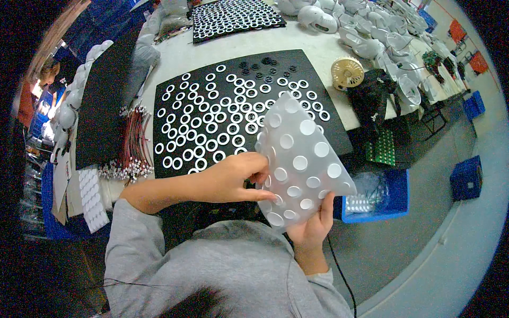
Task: The person repeatedly peels white circular stickers from a sheet and places them into pre-cut circular holes on a black board. The person handles the sticker sheet with both hands, peels individual stickers, and positions them into the holes on the board.
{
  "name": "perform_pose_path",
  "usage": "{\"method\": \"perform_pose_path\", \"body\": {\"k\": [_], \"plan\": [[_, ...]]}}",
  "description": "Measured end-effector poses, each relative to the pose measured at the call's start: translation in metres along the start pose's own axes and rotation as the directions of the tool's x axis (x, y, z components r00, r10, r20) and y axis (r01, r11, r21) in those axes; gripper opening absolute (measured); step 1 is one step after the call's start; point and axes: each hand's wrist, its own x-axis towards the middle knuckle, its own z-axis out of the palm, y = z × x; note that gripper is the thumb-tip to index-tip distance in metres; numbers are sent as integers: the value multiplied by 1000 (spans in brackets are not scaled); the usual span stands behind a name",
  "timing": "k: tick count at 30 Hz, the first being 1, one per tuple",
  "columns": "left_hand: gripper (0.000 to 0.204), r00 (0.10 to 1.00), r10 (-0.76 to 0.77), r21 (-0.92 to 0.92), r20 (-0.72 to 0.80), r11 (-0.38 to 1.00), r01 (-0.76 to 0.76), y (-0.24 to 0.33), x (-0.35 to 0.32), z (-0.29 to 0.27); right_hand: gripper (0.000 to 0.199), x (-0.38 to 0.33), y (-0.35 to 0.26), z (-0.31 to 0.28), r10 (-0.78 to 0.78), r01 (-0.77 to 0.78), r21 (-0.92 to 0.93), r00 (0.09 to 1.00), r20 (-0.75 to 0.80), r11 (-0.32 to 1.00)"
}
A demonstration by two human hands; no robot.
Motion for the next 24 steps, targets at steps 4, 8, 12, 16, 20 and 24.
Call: {"method": "perform_pose_path", "body": {"k": [4,8,12,16,20,24], "plan": [[34,999,-33,-59,-28,998,31,2,-9,2,43,3,-1,-7,63,-62,44,997,-31,997],[33,974,-142,-175,-175,978,111,0,-18,0,44,6,-2,-9,137,-133,104,990,-29,986],[30,941,-306,-367,-147,900,235,0,-17,-8,44,7,1,-15,152,-158,260,988,42,953],[28,938,-319,-441,137,828,346,3,-22,-10,47,-1,3,-15,175,-194,210,979,106,958],[29,931,-254,-580,260,730,361,2,-32,-3,51,-4,5,-28,224,-241,151,967,122,959],[23,916,-213,-702,341,590,399,9,-36,0,52,-2,14,-27,228,-271,221,952,203,937]]}}
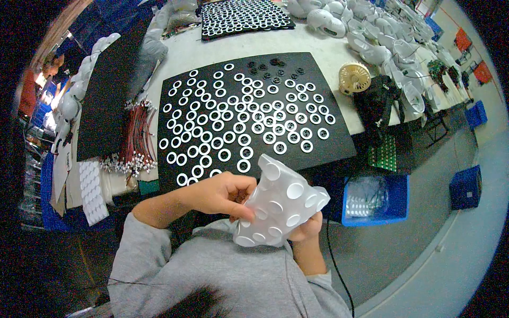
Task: The person repeatedly peels white circular stickers from a sheet and places them into pre-cut circular holes on a black board. The person handles the sticker sheet with both hands, peels individual stickers, and positions them into the holes on the board.
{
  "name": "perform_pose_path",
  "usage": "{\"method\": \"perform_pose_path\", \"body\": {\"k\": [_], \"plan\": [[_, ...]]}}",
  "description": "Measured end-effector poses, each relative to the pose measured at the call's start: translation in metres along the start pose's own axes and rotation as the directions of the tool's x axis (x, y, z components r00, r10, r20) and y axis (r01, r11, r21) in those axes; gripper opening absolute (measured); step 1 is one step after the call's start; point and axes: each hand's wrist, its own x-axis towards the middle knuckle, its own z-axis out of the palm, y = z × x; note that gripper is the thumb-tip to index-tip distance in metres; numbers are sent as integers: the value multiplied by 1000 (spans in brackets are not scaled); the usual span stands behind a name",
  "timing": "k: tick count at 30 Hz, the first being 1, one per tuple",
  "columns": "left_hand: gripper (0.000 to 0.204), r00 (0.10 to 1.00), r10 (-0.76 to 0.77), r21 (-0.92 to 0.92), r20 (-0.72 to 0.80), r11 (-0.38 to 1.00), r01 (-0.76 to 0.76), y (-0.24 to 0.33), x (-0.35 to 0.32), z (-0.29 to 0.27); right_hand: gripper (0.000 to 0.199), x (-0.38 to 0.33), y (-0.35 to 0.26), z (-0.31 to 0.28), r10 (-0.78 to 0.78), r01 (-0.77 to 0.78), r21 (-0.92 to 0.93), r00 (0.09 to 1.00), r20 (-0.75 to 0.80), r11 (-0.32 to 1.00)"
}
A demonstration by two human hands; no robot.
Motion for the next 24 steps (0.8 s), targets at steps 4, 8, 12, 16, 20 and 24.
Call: {"method": "perform_pose_path", "body": {"k": [4,8,12,16,20,24], "plan": [[17,985,91,-317,147,948,-40,-20,-2,5,54,-12,-5,-39,213,-226,-38,952,-221,973],[11,965,161,-409,207,910,-64,-29,4,18,52,-25,1,-51,125,-174,-117,932,-341,978],[8,971,178,-395,156,913,-104,-32,6,27,51,-26,0,-44,59,-97,-85,926,-373,992],[9,970,242,-136,-8,961,-240,-29,-5,16,50,-17,-8,-38,-30,9,-55,921,-387,998],[11,951,235,349,-199,924,-155,1,-27,-17,50,-4,-31,-33,17,-7,35,956,-291,999],[14,907,62,503,-417,846,174,46,-5,-66,49,-13,-43,-47,-117,102,-64,938,-325,993]]}}
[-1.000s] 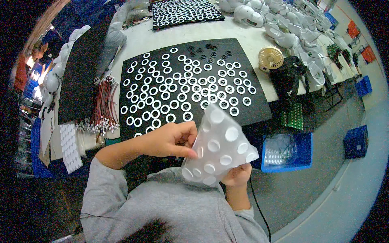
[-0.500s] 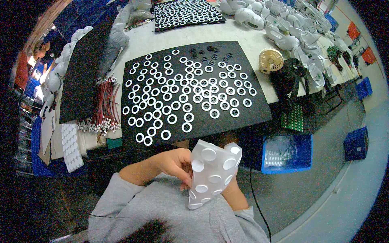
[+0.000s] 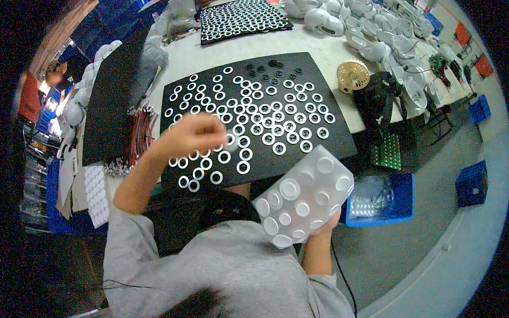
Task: The person repeatedly peels white circular stickers from a sheet and places them into pre-cut circular holes on a black board. The person handles the sticker sheet with both hands, peels individual stickers, and positions them into the holes on the board.
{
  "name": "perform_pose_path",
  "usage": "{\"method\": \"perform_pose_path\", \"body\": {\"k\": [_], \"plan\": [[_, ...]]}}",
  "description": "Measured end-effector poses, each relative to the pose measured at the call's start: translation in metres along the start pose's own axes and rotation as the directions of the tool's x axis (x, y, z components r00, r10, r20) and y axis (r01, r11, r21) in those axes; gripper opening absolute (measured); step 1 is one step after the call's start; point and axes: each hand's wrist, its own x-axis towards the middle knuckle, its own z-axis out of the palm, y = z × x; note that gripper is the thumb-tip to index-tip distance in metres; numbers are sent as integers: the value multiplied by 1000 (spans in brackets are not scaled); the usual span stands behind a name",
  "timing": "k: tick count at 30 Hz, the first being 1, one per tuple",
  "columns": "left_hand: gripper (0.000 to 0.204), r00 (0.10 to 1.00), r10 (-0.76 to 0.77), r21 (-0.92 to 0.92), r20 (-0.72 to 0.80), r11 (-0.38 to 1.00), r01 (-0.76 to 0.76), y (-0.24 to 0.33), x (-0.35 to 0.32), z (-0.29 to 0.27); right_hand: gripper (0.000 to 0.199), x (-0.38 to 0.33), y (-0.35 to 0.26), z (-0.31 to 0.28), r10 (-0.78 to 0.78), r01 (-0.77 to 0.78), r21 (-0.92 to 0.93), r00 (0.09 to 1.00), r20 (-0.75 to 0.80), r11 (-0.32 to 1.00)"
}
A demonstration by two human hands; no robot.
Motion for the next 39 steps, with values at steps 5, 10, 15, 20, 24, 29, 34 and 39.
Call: {"method": "perform_pose_path", "body": {"k": [5,10,15,20,24,29,34,39], "plan": [[23,973,201,304,-115,940,-158,-40,110,-54,48,-9,-3,-3,-139,148,-89,986,94,985],[22,978,124,441,-170,897,-37,-88,194,-79,46,-14,-9,13,-103,102,46,994,34,994],[19,972,49,456,-230,888,63,-109,205,-85,43,-16,-14,9,-92,88,50,992,87,995],[20,971,47,475,-233,877,72,-115,215,-86,42,-13,-10,2,-45,41,40,995,91,998],[22,957,-2,494,-291,856,152,-108,215,-80,42,-12,-8,1,-29,28,22,996,84,999],[25,943,-13,555,-332,806,206,-106,216,-78,42,-12,-5,0,22,-25,41,997,68,999],[27,932,-1,591,-361,773,230,-95,209,-72,42,-11,-3,5,66,-78,86,989,134,993],[28,928,3,645,-373,719,258,-104,211,-75,42,-9,1,12,64,-78,147,993,99,986]]}}
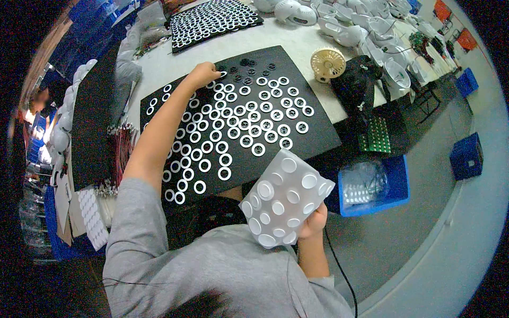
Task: The person repeatedly peels white circular stickers from a sheet and places them into pre-cut circular holes on a black board. The person handles the sticker sheet with both hands, peels individual stickers, and positions them into the holes on the board.
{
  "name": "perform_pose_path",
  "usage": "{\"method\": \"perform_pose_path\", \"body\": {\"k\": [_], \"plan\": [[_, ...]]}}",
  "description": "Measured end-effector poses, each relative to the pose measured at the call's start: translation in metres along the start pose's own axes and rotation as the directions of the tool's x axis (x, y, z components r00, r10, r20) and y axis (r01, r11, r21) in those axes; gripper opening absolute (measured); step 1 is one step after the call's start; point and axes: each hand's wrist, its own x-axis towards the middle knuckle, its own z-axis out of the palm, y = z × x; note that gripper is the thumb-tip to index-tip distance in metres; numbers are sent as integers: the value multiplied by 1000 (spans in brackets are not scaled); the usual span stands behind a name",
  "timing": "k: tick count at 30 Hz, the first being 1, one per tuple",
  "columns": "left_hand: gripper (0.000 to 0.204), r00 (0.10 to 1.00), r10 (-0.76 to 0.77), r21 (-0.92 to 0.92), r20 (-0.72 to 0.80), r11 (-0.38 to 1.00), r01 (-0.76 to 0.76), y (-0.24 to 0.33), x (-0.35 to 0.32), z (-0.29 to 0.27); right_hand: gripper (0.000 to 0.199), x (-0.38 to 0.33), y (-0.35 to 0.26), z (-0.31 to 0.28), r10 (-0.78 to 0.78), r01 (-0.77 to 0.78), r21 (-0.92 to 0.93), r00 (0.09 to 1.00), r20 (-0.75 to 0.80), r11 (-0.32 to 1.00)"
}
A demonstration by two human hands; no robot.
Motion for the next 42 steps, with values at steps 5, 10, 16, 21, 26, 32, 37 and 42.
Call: {"method": "perform_pose_path", "body": {"k": [5,10,16,21,26,32,37,42], "plan": [[26,977,56,-23,-204,998,-62,13,-26,-7,42,4,2,4,51,-52,33,999,12,998],[25,968,242,-539,62,824,-171,85,-130,-44,43,5,7,5,56,-56,5,996,64,998],[15,829,556,-756,-59,518,-401,102,-266,-50,43,18,19,9,123,-120,-93,992,27,988],[18,920,342,-889,-189,339,-309,93,-297,-31,42,25,34,18,128,-116,-198,991,49,973],[20,945,265,-945,-191,211,-250,78,-313,-13,42,27,47,32,21,12,-380,996,81,925],[13,971,130,-980,-200,-41,-197,73,-324,-15,43,22,52,46,-12,86,-495,988,151,864],[13,980,98,-960,-172,-241,-144,64,-332,-23,45,25,64,53,216,-180,-424,976,39,888],[11,930,344,-987,-129,46,-154,62,-330,-36,41,28,84,70,216,-268,-724,962,-166,635]]}}
